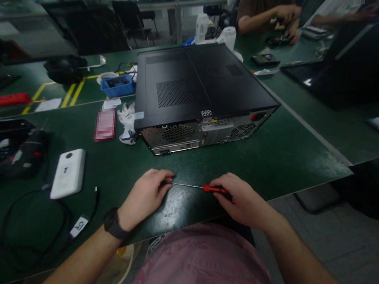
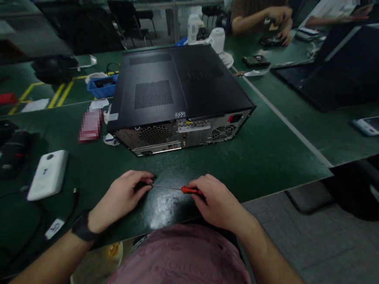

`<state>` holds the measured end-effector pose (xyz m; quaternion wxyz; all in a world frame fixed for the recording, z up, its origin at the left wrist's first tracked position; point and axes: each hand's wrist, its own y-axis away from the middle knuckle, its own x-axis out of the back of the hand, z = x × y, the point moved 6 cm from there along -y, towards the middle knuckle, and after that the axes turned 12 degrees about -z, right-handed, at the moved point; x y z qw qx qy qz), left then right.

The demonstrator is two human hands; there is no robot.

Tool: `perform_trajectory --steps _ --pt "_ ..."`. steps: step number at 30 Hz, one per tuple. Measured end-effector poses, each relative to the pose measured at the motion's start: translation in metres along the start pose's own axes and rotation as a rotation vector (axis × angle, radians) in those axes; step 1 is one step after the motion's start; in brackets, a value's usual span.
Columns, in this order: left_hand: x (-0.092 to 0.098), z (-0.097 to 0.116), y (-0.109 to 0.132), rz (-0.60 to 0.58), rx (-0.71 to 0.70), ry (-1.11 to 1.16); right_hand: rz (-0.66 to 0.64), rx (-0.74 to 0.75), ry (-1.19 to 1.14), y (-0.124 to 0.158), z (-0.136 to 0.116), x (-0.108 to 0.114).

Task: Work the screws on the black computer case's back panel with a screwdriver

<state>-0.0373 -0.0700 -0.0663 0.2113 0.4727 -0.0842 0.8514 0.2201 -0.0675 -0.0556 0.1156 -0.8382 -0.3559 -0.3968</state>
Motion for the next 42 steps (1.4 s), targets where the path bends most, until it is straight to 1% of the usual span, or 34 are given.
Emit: perform_trajectory --steps 13,22,31,37,42 --pt "0.000 -0.002 0.002 -0.007 0.021 0.010 0.035 0.042 0.001 0.000 -0.001 0.000" --pt "0.001 -0.003 0.002 -0.021 0.015 0.005 0.034 0.032 0.015 -0.002 -0.002 -0.001" --pt "0.008 -0.007 0.006 -0.049 0.035 0.004 0.045 0.034 0.013 0.000 0.000 -0.005" --pt "0.010 -0.014 0.008 -0.007 0.081 -0.036 0.039 0.019 0.008 -0.002 -0.001 -0.003" --pt "0.011 -0.014 0.008 -0.015 0.107 -0.015 0.036 0.009 0.006 -0.003 -0.002 -0.005"
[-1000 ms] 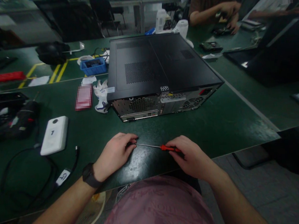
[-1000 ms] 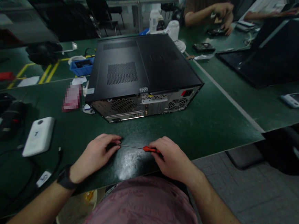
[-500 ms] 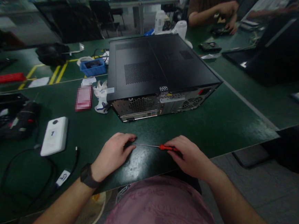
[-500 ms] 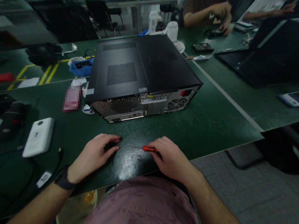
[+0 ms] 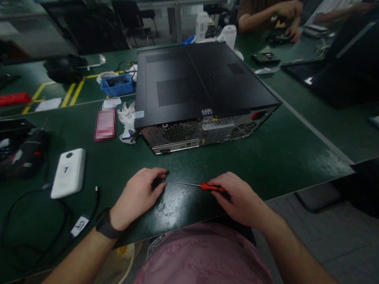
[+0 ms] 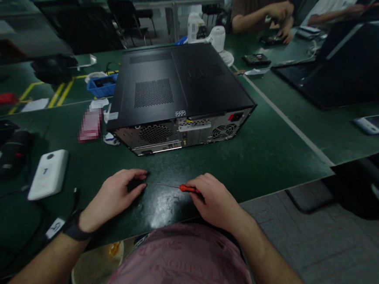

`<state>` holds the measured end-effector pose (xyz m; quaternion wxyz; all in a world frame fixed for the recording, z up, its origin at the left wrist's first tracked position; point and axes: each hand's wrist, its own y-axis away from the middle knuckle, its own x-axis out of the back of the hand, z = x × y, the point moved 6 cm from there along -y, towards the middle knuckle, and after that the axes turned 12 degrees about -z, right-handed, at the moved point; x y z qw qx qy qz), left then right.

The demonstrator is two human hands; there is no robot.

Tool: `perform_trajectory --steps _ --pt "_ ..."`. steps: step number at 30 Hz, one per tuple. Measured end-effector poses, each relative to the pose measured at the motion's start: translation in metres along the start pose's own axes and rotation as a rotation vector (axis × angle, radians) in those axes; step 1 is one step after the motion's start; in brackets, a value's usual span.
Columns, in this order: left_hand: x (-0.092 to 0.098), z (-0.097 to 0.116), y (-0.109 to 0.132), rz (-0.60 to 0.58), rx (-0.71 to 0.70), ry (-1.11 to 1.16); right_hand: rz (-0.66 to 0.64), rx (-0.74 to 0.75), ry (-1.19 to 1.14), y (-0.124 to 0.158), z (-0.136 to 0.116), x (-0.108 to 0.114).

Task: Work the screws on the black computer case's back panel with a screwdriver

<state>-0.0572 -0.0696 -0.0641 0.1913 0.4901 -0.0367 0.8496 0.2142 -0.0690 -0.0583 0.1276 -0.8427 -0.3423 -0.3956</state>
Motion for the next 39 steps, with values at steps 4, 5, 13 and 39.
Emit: perform_trajectory --steps 4,5,13,39 --pt "0.0008 -0.0014 0.0008 -0.010 0.032 0.013 -0.003 0.002 -0.004 -0.0001 -0.0013 -0.0012" --pt "0.0009 -0.0016 0.0011 -0.007 0.034 0.015 -0.005 0.002 -0.008 -0.0001 -0.0015 -0.0011" --pt "0.0021 0.0023 0.0015 -0.018 -0.006 0.022 -0.010 0.009 -0.020 -0.0002 -0.0030 -0.0009" --pt "0.0016 -0.0040 -0.0037 0.009 0.023 0.050 0.023 0.007 0.027 -0.0085 -0.0054 -0.0001"
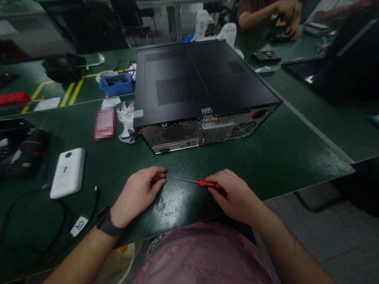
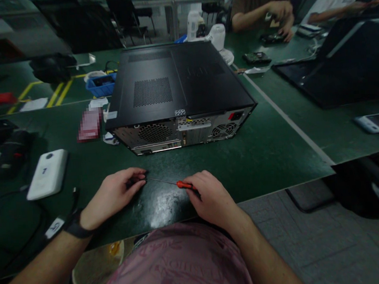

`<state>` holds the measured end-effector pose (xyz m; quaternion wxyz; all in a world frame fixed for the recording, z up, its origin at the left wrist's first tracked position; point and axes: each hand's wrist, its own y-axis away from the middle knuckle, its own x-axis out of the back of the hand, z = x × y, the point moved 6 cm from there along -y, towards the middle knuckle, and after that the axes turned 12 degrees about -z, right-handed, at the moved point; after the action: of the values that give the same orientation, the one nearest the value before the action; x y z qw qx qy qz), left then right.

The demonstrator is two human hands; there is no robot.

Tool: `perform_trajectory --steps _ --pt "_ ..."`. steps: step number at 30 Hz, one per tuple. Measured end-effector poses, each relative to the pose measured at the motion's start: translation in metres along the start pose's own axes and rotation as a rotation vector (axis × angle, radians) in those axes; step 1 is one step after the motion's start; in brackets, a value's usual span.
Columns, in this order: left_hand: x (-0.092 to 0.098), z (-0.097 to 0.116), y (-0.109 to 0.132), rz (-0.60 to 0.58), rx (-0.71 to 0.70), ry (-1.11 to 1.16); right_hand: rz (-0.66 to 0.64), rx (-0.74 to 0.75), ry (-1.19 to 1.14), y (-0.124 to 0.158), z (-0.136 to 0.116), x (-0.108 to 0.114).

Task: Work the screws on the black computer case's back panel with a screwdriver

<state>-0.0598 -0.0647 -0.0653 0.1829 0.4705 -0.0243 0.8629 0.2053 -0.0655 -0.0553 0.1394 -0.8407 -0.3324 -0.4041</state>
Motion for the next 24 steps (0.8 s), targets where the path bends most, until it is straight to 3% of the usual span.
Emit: perform_trajectory --steps 11,19,24 --pt "-0.004 -0.001 0.000 -0.012 -0.018 -0.010 -0.024 0.027 0.002 -0.003 -0.007 0.001" --pt "-0.003 0.003 0.006 -0.127 -0.072 0.052 -0.098 0.006 0.045 0.005 0.003 -0.008" --pt "-0.001 0.000 0.009 -0.128 -0.059 0.088 -0.085 0.013 0.040 0.005 0.004 -0.009"
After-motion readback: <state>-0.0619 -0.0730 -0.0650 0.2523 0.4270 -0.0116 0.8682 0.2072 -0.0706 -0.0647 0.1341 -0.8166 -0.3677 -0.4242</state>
